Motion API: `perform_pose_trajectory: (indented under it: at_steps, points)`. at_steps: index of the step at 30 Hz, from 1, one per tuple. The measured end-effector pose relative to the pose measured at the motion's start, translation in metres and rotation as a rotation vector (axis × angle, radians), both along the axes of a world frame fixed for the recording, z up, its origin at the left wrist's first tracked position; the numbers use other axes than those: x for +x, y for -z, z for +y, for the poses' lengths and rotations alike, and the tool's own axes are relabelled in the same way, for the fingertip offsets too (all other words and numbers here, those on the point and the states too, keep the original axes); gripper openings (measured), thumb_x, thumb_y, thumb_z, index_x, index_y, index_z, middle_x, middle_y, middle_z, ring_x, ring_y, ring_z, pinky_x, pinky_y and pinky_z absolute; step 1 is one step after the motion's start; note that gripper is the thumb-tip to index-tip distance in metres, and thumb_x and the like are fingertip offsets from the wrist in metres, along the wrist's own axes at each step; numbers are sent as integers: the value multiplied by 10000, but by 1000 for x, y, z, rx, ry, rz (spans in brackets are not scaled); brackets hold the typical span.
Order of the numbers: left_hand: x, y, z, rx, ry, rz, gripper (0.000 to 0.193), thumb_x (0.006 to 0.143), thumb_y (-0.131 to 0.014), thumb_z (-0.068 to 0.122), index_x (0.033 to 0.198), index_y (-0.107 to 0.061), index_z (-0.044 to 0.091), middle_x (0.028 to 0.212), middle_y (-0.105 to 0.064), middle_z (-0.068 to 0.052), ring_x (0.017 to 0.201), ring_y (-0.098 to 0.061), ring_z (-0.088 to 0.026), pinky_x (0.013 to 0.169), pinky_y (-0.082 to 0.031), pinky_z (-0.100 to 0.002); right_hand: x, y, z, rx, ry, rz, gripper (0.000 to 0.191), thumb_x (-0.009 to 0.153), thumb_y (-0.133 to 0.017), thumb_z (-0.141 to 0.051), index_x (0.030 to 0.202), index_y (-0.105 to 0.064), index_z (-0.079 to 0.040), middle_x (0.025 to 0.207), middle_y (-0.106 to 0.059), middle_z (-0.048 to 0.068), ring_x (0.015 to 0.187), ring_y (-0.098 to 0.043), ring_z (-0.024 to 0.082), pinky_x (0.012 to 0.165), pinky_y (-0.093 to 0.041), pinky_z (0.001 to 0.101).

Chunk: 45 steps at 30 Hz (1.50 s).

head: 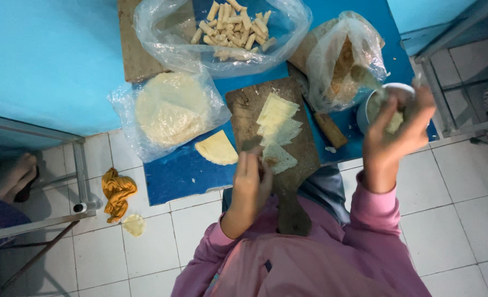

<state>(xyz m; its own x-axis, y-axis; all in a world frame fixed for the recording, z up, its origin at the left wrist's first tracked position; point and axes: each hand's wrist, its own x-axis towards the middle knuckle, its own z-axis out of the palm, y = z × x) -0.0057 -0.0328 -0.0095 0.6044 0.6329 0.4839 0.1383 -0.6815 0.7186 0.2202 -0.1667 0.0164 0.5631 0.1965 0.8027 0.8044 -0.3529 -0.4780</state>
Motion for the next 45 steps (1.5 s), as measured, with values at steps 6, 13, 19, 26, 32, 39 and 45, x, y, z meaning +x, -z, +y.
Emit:
perform_pose_trajectory:
  at_steps: [6, 13, 19, 26, 32, 39, 45]
  points:
    - [-1, -8, 3, 77, 58, 13, 361, 833, -698, -85, 1177, -614, -18, 1016, -583, -185, 938, -622, -380, 807, -517, -428, 23, -6, 34, -141, -17, 19, 391, 1095, -633, 72, 1451, -506, -26, 1146, -760, 156, 961, -776, 270, 858, -615, 338]
    - [-4, -14, 5, 17, 185, -5, 256, 867, -733, -33, 1116, -675, -24, 1058, -610, -168, 985, -634, -360, 843, -522, -410, -23, -14, 34, -206, -126, -225, 484, 1001, -707, 34, 1376, -402, 43, 1252, -672, 237, 1059, -676, 384, 887, -566, 442]
    - [-9, -13, 9, 11, 214, 8, 249, 873, -724, -50, 1119, -690, -36, 1074, -611, -169, 998, -631, -356, 847, -521, -411, -90, 0, 14, -425, -428, 340, 515, 855, -809, -105, 1330, -620, -50, 1027, -705, 130, 918, -682, 310, 780, -541, 407]
    - [-6, -6, 10, 8, 184, -15, 222, 846, -749, -43, 1059, -684, -35, 1062, -620, -171, 981, -638, -358, 825, -527, -406, -101, 20, 21, -404, -402, 334, 511, 848, -783, -45, 1326, -602, -58, 951, -671, 95, 898, -647, 292, 780, -519, 401]
    - [-8, -7, 12, -11, 195, 0, 222, 843, -748, -54, 1053, -678, -34, 1061, -615, -167, 972, -638, -361, 817, -525, -407, -106, 23, 22, -348, -418, 411, 541, 865, -762, -3, 1365, -557, -22, 994, -661, 110, 884, -659, 260, 763, -529, 379]
    - [-10, -9, 14, 7, 222, 14, 217, 841, -750, -48, 1042, -669, -42, 1056, -606, -159, 962, -645, -340, 812, -534, -389, -107, 25, 27, -453, -400, 369, 565, 865, -734, 29, 1392, -536, -28, 953, -648, 129, 886, -633, 286, 769, -516, 397]
    - [-10, -7, 16, -22, 218, -11, 202, 822, -754, -55, 1005, -670, -36, 1044, -611, -160, 960, -643, -357, 813, -528, -401, -111, 26, 28, -306, -474, 566, 544, 906, -699, 48, 1410, -511, -32, 1000, -641, 103, 858, -664, 206, 723, -558, 329]
